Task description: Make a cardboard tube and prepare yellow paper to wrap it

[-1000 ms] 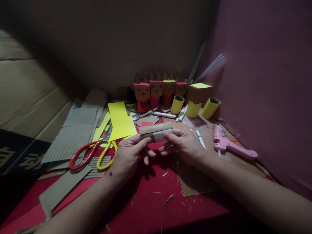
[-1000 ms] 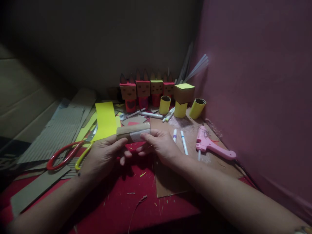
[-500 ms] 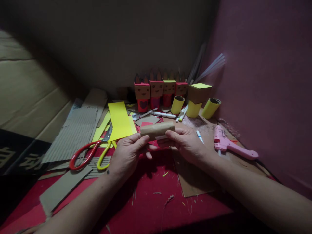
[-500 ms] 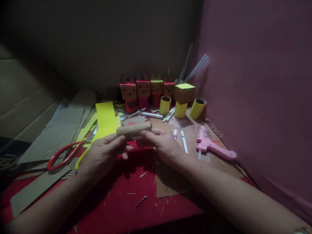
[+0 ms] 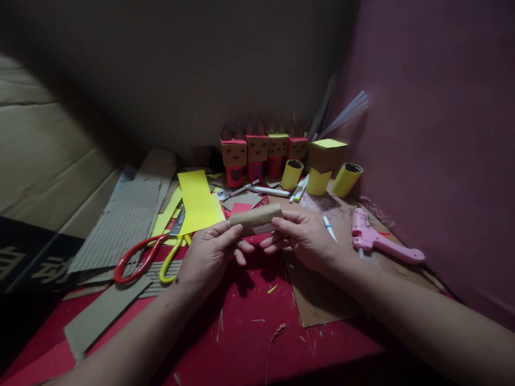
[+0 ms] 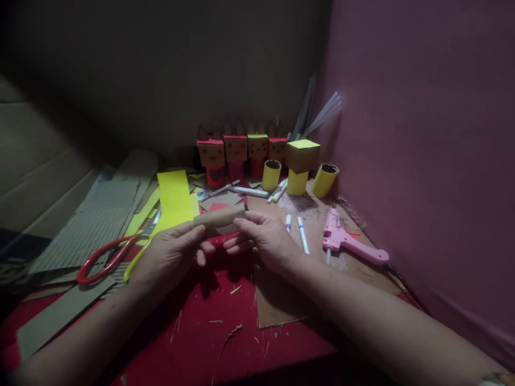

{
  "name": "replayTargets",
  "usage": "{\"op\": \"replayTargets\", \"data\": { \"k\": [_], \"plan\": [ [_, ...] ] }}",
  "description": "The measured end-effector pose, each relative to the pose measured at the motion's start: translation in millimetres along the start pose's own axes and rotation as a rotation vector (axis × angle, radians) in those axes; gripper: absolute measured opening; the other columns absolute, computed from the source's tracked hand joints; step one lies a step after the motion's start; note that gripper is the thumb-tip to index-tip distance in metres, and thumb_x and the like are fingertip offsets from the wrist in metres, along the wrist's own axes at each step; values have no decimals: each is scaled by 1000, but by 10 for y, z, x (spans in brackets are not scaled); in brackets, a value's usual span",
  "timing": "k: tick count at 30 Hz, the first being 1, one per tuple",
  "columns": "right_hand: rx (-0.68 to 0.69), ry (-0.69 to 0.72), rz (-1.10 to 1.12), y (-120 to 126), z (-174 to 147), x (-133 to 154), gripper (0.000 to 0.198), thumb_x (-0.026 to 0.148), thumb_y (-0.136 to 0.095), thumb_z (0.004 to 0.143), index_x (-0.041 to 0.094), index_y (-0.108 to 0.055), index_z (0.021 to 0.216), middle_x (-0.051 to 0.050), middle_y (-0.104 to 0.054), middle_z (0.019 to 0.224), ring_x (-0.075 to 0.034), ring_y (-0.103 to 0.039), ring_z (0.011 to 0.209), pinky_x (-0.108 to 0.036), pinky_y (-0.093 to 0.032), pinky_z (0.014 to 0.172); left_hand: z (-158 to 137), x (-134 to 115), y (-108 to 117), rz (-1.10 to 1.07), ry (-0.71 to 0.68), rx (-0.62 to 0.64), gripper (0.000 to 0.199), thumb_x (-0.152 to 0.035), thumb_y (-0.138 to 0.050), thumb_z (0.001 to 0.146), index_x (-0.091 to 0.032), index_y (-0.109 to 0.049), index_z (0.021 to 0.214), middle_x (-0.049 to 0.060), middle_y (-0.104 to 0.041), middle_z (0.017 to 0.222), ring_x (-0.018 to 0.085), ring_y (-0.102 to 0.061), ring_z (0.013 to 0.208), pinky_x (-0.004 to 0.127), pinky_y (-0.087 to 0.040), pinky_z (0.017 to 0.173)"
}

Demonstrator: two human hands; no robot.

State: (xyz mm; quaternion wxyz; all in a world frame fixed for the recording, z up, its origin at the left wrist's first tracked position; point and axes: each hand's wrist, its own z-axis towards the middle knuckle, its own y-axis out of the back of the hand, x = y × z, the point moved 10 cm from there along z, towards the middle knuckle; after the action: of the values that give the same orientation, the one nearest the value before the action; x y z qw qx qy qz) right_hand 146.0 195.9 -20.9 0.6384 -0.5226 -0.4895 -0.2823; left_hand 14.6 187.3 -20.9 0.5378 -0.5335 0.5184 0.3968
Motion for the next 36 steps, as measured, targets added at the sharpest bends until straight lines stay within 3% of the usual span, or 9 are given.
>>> {"op": "replayTargets", "data": {
  "k": [6, 10, 13, 20, 27, 32, 36],
  "plan": [
    [15, -34, 58, 38, 23, -54, 22, 26, -68, 75, 16, -70, 94, -7, -73, 78, -15, -67, 54, -27, -56, 51, 8, 16, -4, 8, 5, 17, 28, -25, -64, 77, -13, -69, 102, 3, -66, 54, 8, -52, 37, 17, -39, 40],
    [22, -17, 47, 47, 16, -28, 25, 25, -72, 71, 18, -70, 95, -5, -72, 80, -14, -67, 57, -27, -56, 54, -43, -81, 30, 154, -63, -38, 30, -27, -63, 78, -13, -68, 104, 3, -67, 57, 12, -56, 42, 21, -46, 44],
    [-16, -19, 3, 66, -5, -12, 23, 23, -75, 68, 18, -71, 91, -2, -71, 71, -14, -66, 56, -26, -55, 54, -72, -90, 21, 221, -56, -52, 28, -26, -65, 77, -13, -69, 102, 4, -67, 60, 13, -57, 46, 23, -48, 45],
    [-67, -33, -33, 78, -41, -38, 21, 20, -72, 70, 16, -73, 90, -6, -73, 75, -14, -67, 60, -26, -55, 59, -19, 48, -75, 10, 17, 56, 22, -27, -69, 75, -13, -72, 92, 5, -68, 59, 11, -58, 45, 20, -47, 47],
    [36, 40, 4, -7, -14, -11, 25, 28, -73, 72, 19, -73, 95, -6, -74, 83, -15, -69, 66, -27, -56, 63, -23, 0, -42, 26, -20, 7, 23, -30, -69, 77, -11, -72, 91, 9, -74, 73, 14, -66, 60, 23, -52, 63],
    [-19, 20, 1, 22, -21, -42, 20, 26, -71, 74, 15, -74, 91, -7, -74, 79, -15, -69, 65, -24, -55, 59, -26, 19, -81, -62, -27, 18, 24, -27, -71, 74, -13, -72, 94, 8, -74, 76, 15, -66, 62, 25, -53, 65],
    [-27, -3, 39, 17, -22, -69, 23, 25, -72, 73, 15, -73, 93, -8, -74, 82, -15, -69, 62, -25, -56, 58, -40, 14, -109, -58, -39, 30, 21, -27, -68, 76, -15, -72, 93, 5, -72, 67, 14, -63, 52, 26, -53, 59]
  ]
}}
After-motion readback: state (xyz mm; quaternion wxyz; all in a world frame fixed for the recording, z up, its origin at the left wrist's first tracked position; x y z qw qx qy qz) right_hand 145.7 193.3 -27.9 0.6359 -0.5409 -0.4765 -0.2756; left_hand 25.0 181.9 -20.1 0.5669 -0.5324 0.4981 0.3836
